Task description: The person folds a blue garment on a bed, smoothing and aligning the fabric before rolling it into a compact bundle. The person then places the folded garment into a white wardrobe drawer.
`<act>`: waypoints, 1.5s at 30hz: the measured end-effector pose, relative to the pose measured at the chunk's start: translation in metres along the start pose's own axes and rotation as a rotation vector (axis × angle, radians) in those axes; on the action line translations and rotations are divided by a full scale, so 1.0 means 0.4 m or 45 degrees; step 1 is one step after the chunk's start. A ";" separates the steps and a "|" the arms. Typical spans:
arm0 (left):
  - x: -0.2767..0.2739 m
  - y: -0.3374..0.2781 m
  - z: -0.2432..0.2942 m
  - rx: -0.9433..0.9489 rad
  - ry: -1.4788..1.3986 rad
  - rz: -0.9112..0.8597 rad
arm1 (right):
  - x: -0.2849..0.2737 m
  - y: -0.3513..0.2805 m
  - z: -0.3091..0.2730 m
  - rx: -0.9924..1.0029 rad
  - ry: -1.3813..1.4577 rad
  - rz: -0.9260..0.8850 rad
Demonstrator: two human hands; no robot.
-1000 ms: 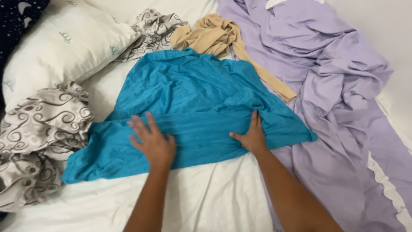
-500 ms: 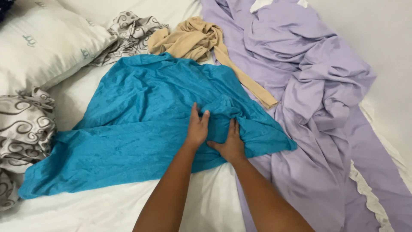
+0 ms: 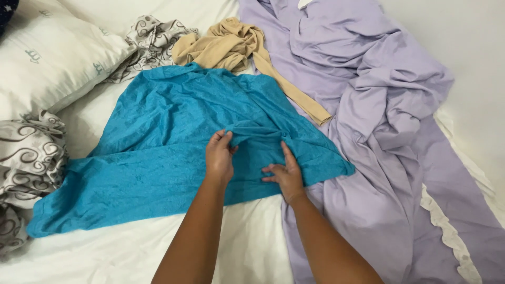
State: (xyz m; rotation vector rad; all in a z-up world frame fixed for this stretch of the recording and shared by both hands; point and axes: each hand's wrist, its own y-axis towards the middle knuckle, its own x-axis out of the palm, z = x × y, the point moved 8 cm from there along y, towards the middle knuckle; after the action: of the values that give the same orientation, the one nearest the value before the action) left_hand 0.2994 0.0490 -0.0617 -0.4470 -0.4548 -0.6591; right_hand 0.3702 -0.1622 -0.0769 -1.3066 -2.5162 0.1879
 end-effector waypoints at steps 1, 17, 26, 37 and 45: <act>0.009 -0.023 0.021 0.001 0.006 -0.002 | 0.000 -0.004 -0.007 -0.002 0.006 0.000; -0.177 -0.157 0.015 0.100 0.318 0.057 | -0.152 -0.047 -0.115 -0.499 -0.268 0.682; -0.059 -0.222 0.161 0.558 1.387 0.274 | -0.207 0.036 -0.093 -0.469 -0.685 0.458; -0.005 -0.245 0.254 0.951 0.810 0.236 | -0.284 0.068 0.018 -0.202 -0.038 0.286; -0.017 -0.331 0.262 0.865 1.801 0.539 | -0.239 0.007 -0.042 -0.383 -0.114 0.360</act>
State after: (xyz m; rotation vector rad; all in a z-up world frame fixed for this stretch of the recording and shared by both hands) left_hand 0.1795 0.0141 0.0522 0.5904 0.7498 -0.2479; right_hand 0.4295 -0.2391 -0.0813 -1.8092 -2.4924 -0.0789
